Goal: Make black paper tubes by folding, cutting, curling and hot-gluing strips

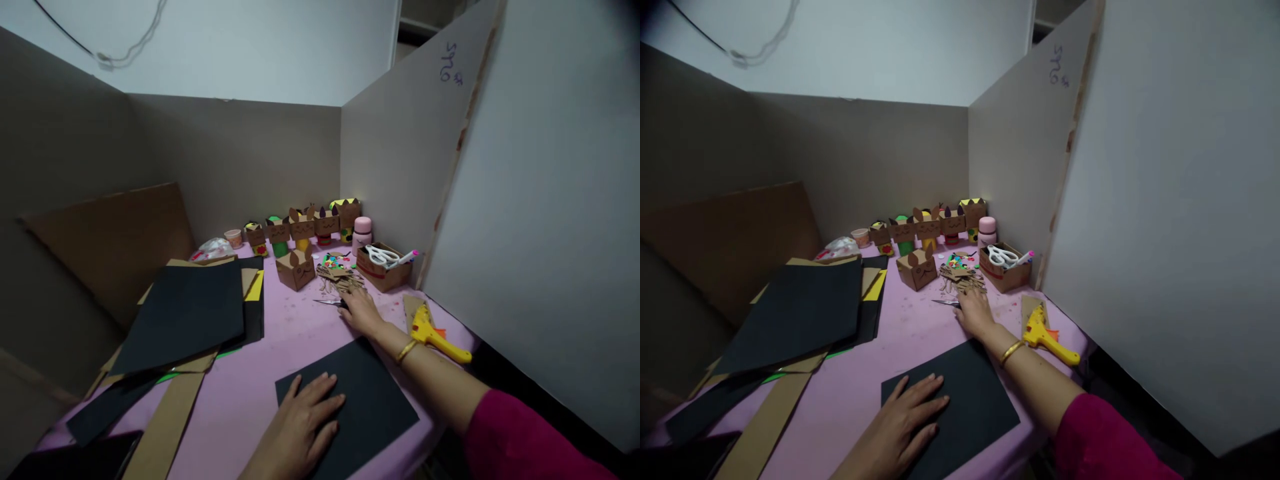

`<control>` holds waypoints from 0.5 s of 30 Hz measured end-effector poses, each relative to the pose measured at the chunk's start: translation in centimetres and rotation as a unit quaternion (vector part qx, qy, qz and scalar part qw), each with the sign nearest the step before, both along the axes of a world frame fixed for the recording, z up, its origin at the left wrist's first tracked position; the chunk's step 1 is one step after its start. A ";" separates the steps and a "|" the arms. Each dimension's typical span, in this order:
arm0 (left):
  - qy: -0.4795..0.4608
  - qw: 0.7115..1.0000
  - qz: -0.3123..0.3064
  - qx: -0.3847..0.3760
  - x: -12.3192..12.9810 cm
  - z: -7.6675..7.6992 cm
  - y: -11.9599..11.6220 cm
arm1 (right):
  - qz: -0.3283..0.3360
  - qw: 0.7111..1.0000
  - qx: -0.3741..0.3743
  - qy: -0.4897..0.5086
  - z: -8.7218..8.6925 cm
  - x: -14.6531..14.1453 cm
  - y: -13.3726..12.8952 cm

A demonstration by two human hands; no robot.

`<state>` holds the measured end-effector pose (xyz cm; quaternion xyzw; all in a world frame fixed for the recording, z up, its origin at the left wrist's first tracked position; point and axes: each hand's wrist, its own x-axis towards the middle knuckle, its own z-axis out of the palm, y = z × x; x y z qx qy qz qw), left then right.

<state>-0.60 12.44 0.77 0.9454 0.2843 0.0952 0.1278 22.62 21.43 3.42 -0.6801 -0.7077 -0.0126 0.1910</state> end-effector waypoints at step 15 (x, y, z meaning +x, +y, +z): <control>-0.234 0.938 0.245 -0.077 -0.4 -0.2 2.4 | -0.050 0.981 0.083 0.168 -6.5 1.2 -16.1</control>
